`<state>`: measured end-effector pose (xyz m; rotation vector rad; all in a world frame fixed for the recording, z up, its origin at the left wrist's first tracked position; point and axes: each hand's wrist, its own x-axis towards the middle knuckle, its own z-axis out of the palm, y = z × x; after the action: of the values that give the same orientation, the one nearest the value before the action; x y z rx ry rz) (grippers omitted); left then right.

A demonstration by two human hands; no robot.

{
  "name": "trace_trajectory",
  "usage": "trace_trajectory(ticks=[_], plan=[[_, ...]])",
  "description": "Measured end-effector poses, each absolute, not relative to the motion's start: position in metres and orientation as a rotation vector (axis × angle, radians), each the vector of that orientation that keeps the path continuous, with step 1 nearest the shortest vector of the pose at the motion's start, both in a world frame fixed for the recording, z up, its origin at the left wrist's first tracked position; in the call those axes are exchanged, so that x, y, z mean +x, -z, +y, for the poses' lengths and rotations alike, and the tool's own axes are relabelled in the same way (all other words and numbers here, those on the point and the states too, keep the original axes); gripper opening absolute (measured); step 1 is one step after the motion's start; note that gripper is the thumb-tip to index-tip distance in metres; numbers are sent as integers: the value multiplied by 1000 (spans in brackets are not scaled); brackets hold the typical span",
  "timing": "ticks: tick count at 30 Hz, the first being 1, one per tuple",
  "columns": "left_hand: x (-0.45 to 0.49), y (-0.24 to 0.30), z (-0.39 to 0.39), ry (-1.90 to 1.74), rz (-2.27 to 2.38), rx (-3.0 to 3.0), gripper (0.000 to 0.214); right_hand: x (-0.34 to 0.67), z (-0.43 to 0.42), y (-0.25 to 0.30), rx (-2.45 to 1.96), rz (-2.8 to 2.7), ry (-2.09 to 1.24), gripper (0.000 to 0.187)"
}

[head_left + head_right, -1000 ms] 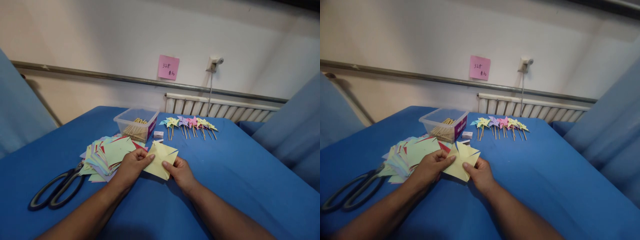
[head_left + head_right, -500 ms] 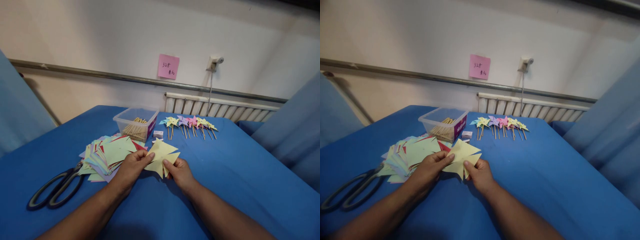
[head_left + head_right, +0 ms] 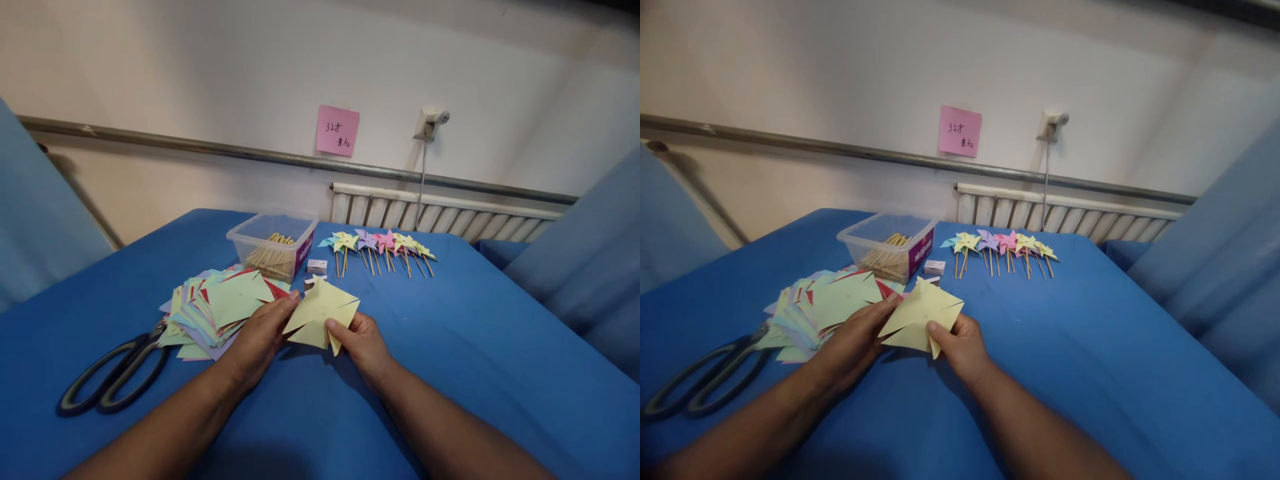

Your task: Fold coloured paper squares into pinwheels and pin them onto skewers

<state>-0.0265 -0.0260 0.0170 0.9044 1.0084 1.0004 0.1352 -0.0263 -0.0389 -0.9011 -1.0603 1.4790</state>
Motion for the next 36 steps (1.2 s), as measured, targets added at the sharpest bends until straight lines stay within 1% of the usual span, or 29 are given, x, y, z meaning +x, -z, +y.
trace_trajectory(ticks=[3, 7, 14, 19, 27, 30, 32, 34, 36], plan=[[-27, -17, -26, -950, 996, 877, 36, 135, -27, 41, -819, -1085, -1533, 44], [-28, -17, -28, -851, 947, 907, 36, 136, -29, 44, -788, -1158, -1568, 38], [-27, -15, -30, -822, 1053, 962, 44, 135, -27, 46, -812, -1194, -1553, 39], [-27, -16, -30, -831, 1013, 945, 41, 137, -25, 48, -880, -1153, -1524, 37], [-26, -16, -30, -851, 1009, 930, 41, 143, -23, 50, -1023, -1269, -1303, 40], [-26, -15, -28, -916, 1000, 895, 43, 144, -24, 43, -1044, -1212, -1183, 30], [-27, -14, -27, -969, 1004, 855, 44, 144, -27, 37, -1064, -1190, -1054, 24], [-27, -14, -25, -1022, 1025, 812, 44, 144, -33, 33, -1055, -1307, -855, 27], [-28, -14, -24, -1051, 1025, 782, 42, 142, -40, 29, -1000, -1552, -617, 33]])
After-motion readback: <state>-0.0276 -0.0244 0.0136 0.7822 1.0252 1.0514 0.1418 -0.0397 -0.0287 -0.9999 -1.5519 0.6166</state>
